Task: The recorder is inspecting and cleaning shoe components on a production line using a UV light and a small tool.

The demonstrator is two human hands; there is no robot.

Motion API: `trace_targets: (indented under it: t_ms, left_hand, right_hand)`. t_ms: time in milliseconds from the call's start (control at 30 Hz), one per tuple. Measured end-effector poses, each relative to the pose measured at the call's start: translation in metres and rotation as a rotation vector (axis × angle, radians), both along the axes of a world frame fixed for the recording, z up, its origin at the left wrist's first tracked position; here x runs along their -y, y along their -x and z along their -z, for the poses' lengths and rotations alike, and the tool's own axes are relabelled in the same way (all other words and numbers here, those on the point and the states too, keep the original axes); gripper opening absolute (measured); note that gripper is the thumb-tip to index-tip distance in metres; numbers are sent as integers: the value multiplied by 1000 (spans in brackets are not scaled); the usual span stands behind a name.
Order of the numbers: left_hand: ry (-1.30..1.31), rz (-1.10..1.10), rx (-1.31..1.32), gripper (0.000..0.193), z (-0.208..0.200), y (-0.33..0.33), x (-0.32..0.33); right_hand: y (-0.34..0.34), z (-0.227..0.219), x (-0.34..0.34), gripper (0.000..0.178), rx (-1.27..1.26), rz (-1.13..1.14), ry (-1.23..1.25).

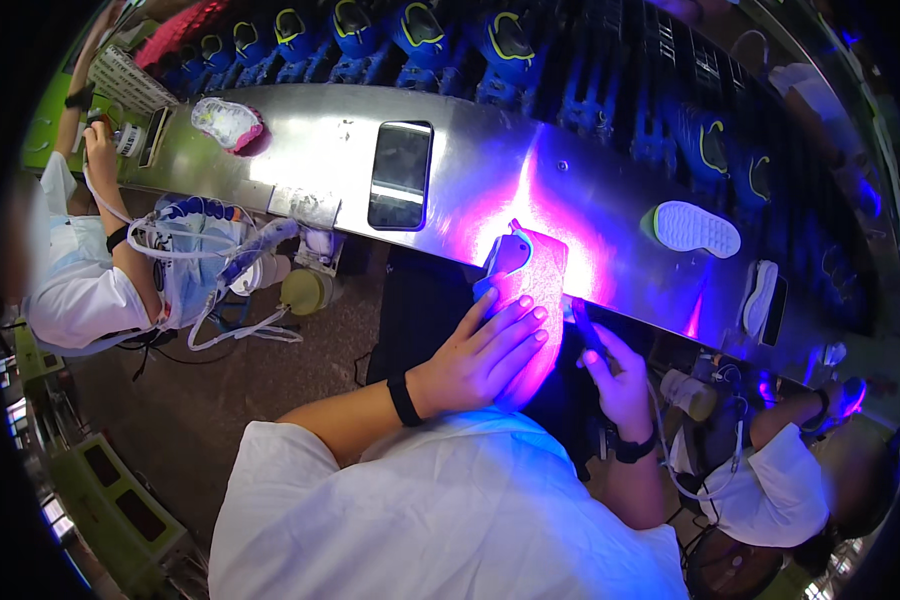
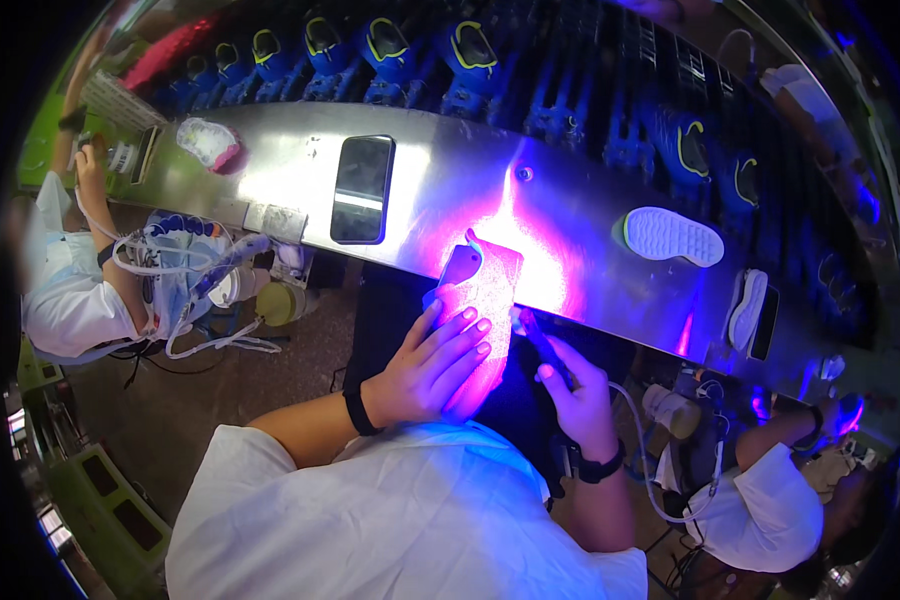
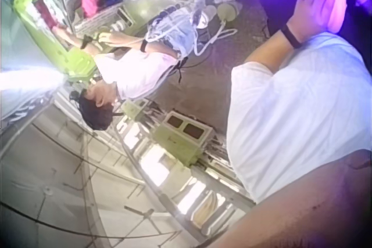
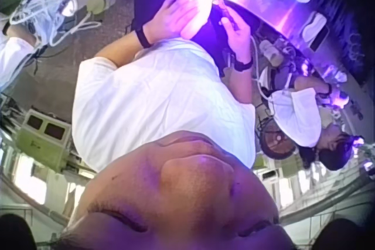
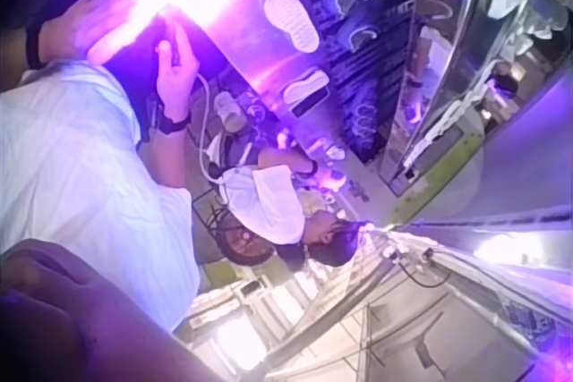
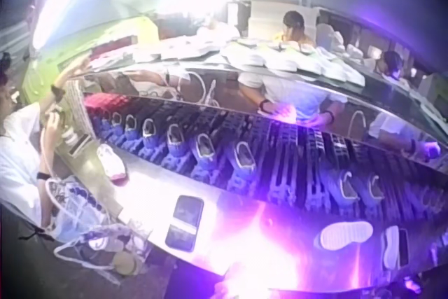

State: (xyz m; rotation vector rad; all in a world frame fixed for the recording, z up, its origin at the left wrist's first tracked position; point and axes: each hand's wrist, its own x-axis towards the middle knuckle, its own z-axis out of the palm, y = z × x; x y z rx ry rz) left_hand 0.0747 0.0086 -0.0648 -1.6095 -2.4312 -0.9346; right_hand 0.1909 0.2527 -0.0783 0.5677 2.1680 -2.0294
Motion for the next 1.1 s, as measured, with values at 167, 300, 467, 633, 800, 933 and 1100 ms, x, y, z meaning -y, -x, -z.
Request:
trace_targets:
  t_ms: [167, 300, 467, 633, 800, 933, 1100]
  left_hand:
    - [14, 19, -24, 52, 0, 1, 0]
    - [16, 33, -30, 52, 0, 3, 0]
    - [19, 26, -74, 50, -7, 7, -3]
    - [26, 21, -49, 53, -16, 5, -9]
    - [63, -21, -18, 62, -29, 0, -24]
    - [38, -53, 13, 74, -34, -3, -35]
    - [87, -52, 32, 77, -43, -8, -48]
  right_hand:
    - [-2, -14, -10, 43, -25, -68, -34]
    - [27, -2, -16, 44, -11, -18, -102]
    - [17, -1, -18, 44, -27, -32, -16]
    - [-25, -23, -12, 46, 18, -75, 96]
    - [-37, -30, -6, 46, -7, -9, 117]
    - [-40, -37, -6, 47, 15, 23, 131]
    - [-50, -35, -15, 46, 32, 61, 152]
